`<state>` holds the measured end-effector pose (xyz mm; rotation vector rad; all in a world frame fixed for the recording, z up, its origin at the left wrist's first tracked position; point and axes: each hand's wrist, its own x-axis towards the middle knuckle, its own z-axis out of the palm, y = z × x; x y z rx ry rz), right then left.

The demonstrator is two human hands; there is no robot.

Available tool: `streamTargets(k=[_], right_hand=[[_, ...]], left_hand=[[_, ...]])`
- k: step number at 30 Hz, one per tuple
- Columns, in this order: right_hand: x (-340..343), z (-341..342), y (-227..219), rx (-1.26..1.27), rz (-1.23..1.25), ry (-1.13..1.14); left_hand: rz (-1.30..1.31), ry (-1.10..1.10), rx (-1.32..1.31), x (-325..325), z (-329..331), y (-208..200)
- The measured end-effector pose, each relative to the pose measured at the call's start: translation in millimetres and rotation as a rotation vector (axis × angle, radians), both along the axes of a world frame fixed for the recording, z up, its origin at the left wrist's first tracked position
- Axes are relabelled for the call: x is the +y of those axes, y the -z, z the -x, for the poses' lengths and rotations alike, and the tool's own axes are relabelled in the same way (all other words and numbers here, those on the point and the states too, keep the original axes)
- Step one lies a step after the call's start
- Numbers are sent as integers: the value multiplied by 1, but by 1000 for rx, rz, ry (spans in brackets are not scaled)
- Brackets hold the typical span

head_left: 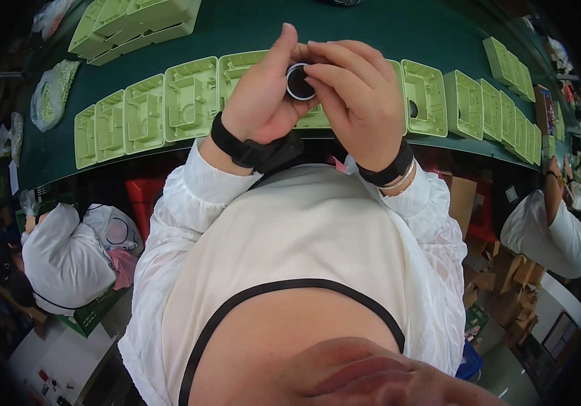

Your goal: The person peels a backing from a speaker, places the speaker into a plastic housing, and presses it down by hand, repeating the process for multiple units.

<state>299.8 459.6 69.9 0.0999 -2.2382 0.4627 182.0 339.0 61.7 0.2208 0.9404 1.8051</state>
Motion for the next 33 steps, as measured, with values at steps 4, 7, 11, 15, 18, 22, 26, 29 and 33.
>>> streamTargets(k=[4, 7, 11, 15, 18, 22, 26, 29, 33], right_hand=[[-8, 0, -6, -14, 179, -29], [-9, -2, -7, -2, 283, -6], [-13, -5, -7, -6, 418, 54], [-18, -7, -9, -86, 583, 69], [-19, -7, -7, -116, 610, 67], [-25, -7, -7, -159, 760, -82], [-37, -7, -14, -218, 899, -176], [-32, -1, -9, -177, 303, -76], [-38, 6, -1, -122, 154, 25]], left_hand=[[-64, 48, -150, -6, 0, -1], [-114, 109, -210, -14, -2, -8], [-106, 145, -180, -22, 6, -2], [-355, 309, -87, -33, 29, 33], [-108, 193, 175, -39, 16, 17], [-31, 95, 74, -33, 6, 6], [-117, 139, -109, -34, 11, 15], [-149, 169, -162, -36, 10, 15], [-138, 167, -193, -38, 11, 15]])
